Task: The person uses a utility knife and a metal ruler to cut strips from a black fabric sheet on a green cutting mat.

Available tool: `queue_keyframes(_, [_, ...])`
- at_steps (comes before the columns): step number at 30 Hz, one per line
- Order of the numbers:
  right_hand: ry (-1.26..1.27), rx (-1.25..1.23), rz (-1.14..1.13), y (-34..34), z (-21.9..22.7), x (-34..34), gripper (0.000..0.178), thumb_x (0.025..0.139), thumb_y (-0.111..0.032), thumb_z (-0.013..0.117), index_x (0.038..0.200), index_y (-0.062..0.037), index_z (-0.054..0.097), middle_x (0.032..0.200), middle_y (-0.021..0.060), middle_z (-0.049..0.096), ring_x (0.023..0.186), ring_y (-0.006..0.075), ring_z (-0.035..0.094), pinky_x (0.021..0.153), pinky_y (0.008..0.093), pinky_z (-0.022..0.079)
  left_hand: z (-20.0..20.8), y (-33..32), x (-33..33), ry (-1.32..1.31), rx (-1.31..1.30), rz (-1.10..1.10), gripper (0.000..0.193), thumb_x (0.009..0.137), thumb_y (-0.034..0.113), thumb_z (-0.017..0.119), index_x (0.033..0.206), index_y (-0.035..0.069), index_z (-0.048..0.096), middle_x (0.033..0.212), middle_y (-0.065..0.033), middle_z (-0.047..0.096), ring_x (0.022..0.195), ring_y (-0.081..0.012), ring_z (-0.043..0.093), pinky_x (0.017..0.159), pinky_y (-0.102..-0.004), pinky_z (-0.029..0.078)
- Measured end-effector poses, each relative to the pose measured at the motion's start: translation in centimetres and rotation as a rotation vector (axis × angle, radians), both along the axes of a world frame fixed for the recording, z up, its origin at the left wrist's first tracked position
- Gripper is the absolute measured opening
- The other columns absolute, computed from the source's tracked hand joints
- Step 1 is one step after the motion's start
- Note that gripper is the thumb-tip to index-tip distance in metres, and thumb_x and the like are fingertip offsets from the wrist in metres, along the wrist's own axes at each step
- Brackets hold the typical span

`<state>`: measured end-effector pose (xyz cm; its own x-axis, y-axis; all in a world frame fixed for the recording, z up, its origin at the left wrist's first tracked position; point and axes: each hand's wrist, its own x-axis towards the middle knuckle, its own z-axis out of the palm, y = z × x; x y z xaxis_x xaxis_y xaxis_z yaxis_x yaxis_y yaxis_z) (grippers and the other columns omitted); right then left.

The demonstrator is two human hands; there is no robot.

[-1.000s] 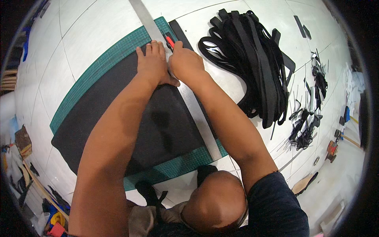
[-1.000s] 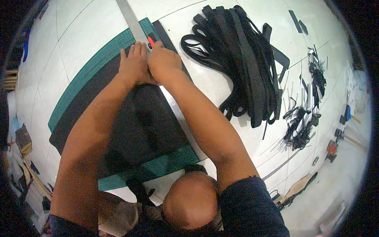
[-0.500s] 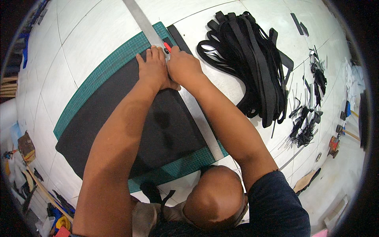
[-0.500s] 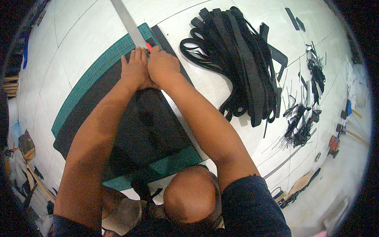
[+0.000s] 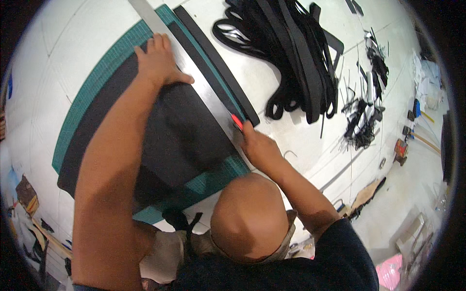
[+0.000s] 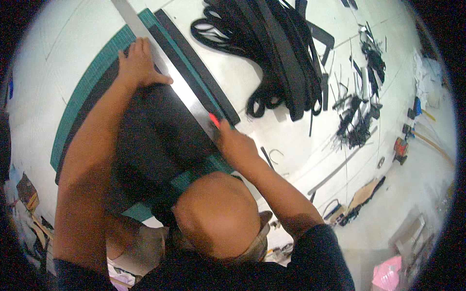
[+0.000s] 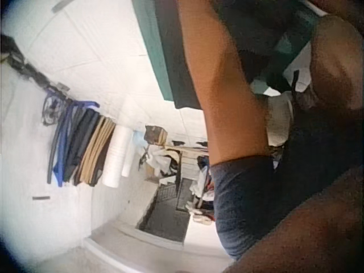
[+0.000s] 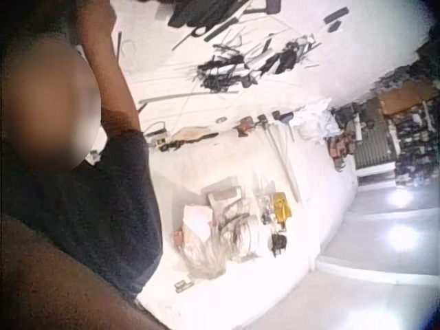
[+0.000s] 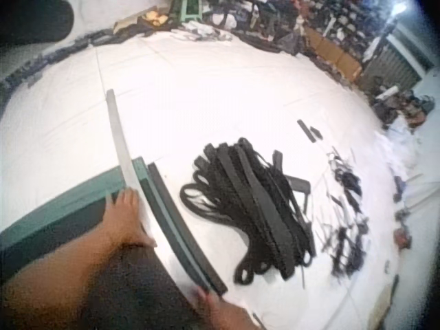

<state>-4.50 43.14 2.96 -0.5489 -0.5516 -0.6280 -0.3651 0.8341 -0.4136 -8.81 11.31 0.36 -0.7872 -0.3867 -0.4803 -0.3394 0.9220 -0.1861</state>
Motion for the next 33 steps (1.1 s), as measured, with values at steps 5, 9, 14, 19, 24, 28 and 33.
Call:
queue_keyframes(5, [-0.141,0.151,-0.051,12.0,3.4,5.9,0.023,0.095,-0.016,0.052,0.112,-0.0057,0.041,0.085,0.0239,0.067,0.076,0.0453,0.067,0.066,0.0565,0.053,-0.5,-0.3,-0.3,0.06,0.008,0.007,0.148,0.046,0.073,0.086,0.156,0.0,0.021,0.162,-0.0215,0.023,0.151,-0.0356,0.024,0.115,-0.0653,0.025])
queue_keyframes(9, [-0.115,0.196,-0.008,11.6,5.8,4.7,0.021,0.096,-0.016,0.051,0.11,-0.0045,0.041,0.087,0.0219,0.066,0.077,0.0451,0.067,0.064,0.0544,0.053,-0.1,-0.1,-0.4,0.045,0.022,-0.004,0.148,0.047,0.075,0.084,0.156,-0.003,0.021,0.161,-0.022,0.025,0.149,-0.0363,0.026,0.114,-0.0654,0.027])
queue_keyframes(14, [0.114,-0.182,-0.052,-0.2,3.2,-2.1,0.022,0.097,-0.019,0.052,0.108,-0.0035,0.043,0.093,0.0245,0.066,0.08,0.0456,0.066,0.067,0.0542,0.052,-0.2,-0.5,0.0,-0.008,0.002,0.009,0.15,0.047,0.075,0.084,0.155,-0.005,0.018,0.162,-0.0225,0.021,0.15,-0.0372,0.025,0.114,-0.0659,0.027])
queue_keyframes(19, [0.195,-0.33,-0.064,-13.0,-1.8,-8.9,0.022,0.094,-0.016,0.05,0.109,0.0001,0.045,0.096,0.0267,0.068,0.092,0.0461,0.067,0.083,0.0558,0.052,1.4,1.1,-1.7,0.008,0.065,0.021,0.144,0.051,0.068,0.087,0.154,-0.005,0.019,0.161,-0.0231,0.022,0.15,-0.0365,0.025,0.114,-0.0649,0.029])
queue_keyframes(24, [0.166,-0.26,-0.041,-22.1,-2.5,-10.5,0.026,0.094,-0.017,0.05,0.112,0.0017,0.048,0.102,0.0286,0.069,0.097,0.0441,0.069,0.088,0.053,0.054,-1.0,-0.7,0.0,-0.005,-0.01,0.019,0.149,0.048,0.073,0.086,0.156,-0.003,0.017,0.161,-0.0214,0.023,0.15,-0.0351,0.025,0.114,-0.0614,0.031])
queue_keyframes(28, [0.179,-0.267,-0.048,-23.0,-2.9,-11.0,0.026,0.096,-0.018,0.049,0.113,0.0016,0.049,0.104,0.0294,0.069,0.098,0.0448,0.069,0.089,0.0522,0.054,-1.0,-0.7,0.0,0.045,0.028,0.031,0.146,0.048,0.07,0.088,0.155,-0.002,0.019,0.161,-0.0205,0.024,0.15,-0.035,0.025,0.113,-0.0608,0.032])
queue_keyframes(33, [0.131,-0.254,-0.055,-23.3,-2.1,-11.9,0.031,0.095,-0.024,0.051,0.113,0.0015,0.049,0.107,0.0294,0.068,0.103,0.0453,0.067,0.091,0.0532,0.052,0.3,-0.3,-0.6,0.015,0.034,0.024,0.148,0.047,0.074,0.086,0.155,-0.003,0.019,0.161,-0.0203,0.024,0.15,-0.0348,0.026,0.111,-0.0604,0.034])
